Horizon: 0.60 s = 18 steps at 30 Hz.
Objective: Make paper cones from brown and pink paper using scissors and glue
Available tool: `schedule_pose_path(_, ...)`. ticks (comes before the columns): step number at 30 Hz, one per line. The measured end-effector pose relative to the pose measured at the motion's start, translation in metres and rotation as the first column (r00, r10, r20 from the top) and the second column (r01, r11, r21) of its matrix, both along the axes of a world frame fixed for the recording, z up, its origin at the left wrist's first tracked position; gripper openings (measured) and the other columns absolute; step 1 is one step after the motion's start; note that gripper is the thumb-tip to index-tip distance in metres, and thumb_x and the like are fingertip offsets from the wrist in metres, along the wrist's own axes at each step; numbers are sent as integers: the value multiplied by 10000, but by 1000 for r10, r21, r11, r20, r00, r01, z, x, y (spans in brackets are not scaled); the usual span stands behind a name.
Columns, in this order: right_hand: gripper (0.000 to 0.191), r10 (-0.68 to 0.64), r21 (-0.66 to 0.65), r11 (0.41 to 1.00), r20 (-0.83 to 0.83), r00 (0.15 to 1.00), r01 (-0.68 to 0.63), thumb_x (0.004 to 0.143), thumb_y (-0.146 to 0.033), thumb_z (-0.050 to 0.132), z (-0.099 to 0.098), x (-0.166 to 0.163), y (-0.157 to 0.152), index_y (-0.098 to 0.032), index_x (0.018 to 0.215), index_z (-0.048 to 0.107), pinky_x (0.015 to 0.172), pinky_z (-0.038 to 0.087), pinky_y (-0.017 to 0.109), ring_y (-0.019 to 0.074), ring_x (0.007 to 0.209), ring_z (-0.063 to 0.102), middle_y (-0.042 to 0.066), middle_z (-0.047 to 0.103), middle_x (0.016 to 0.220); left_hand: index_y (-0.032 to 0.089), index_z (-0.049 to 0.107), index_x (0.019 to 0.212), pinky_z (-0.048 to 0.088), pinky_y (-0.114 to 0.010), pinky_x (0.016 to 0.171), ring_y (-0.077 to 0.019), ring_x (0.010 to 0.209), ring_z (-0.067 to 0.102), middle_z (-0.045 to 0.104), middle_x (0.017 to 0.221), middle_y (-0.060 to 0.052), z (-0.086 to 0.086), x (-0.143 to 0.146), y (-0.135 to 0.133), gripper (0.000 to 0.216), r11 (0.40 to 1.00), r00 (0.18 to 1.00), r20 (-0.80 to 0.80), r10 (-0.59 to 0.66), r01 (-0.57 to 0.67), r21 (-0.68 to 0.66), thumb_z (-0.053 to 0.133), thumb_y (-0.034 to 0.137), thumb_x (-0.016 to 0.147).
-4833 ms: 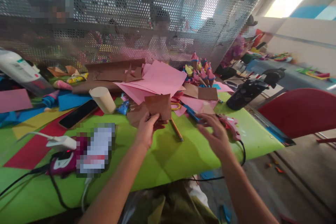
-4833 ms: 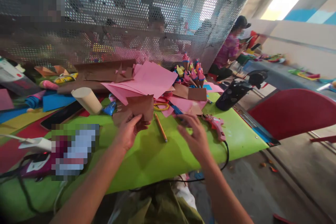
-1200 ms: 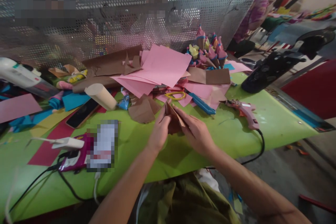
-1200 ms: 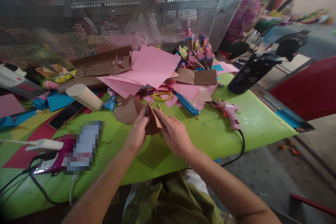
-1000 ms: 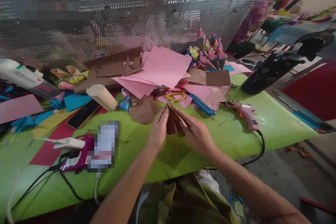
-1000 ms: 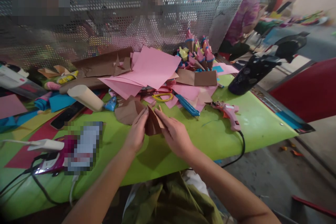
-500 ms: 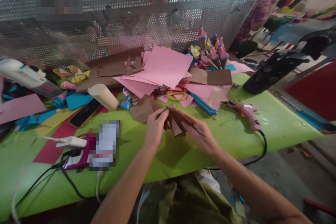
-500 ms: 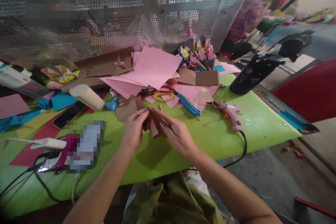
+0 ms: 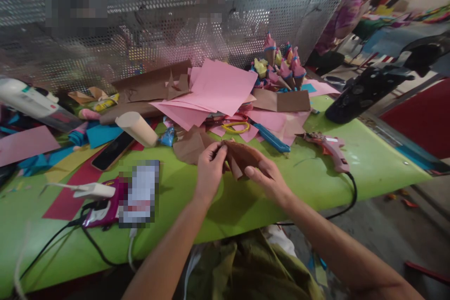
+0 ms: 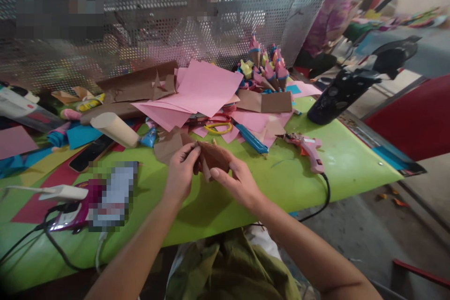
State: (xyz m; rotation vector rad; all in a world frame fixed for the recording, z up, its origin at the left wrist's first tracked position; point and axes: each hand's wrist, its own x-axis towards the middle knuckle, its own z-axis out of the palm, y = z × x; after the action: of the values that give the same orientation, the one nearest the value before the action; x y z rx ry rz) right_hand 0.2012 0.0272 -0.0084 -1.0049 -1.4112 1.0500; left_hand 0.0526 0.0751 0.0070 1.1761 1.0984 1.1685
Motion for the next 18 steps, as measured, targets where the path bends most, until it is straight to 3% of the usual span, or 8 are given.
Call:
schedule_pose_path(4, 597, -44, -40, 998, 8, 999, 44, 838, -514, 713, -3, -1, 1, -233, 1353, 601, 1089, 472, 483, 305, 1247, 615, 102, 667, 1352, 188, 667, 788, 310, -208, 452, -87, 499, 422, 518, 589, 41, 1, 1, -1, 213, 1000, 999, -37, 13, -13, 2, 640, 396, 825)
schedule_pose_path(11, 512, -88, -122, 990, -168, 982, 68, 752, -374, 789, -7, -5, 6, -202, 1210, 637, 998, 540, 443, 272, 1114, 680, 106, 724, 1234, 189, 622, 741, 373, -217, 524, -96, 557, 453, 530, 630, 43, 1, 1, 0, 197, 1000, 1000, -29, 6, -6, 2, 639, 371, 813)
schedule_pose_path(18, 457, -121, -193, 978, -205, 971, 81, 683, -336, 819, -9, -4, 8, -193, 1086, 658, 913, 581, 418, 258, 987, 715, 77, 765, 1095, 182, 630, 723, 399, -212, 535, -100, 585, 483, 547, 644, 34, -1, 1, 1, 223, 1000, 1000, 5, 7, -7, -10, 690, 388, 781)
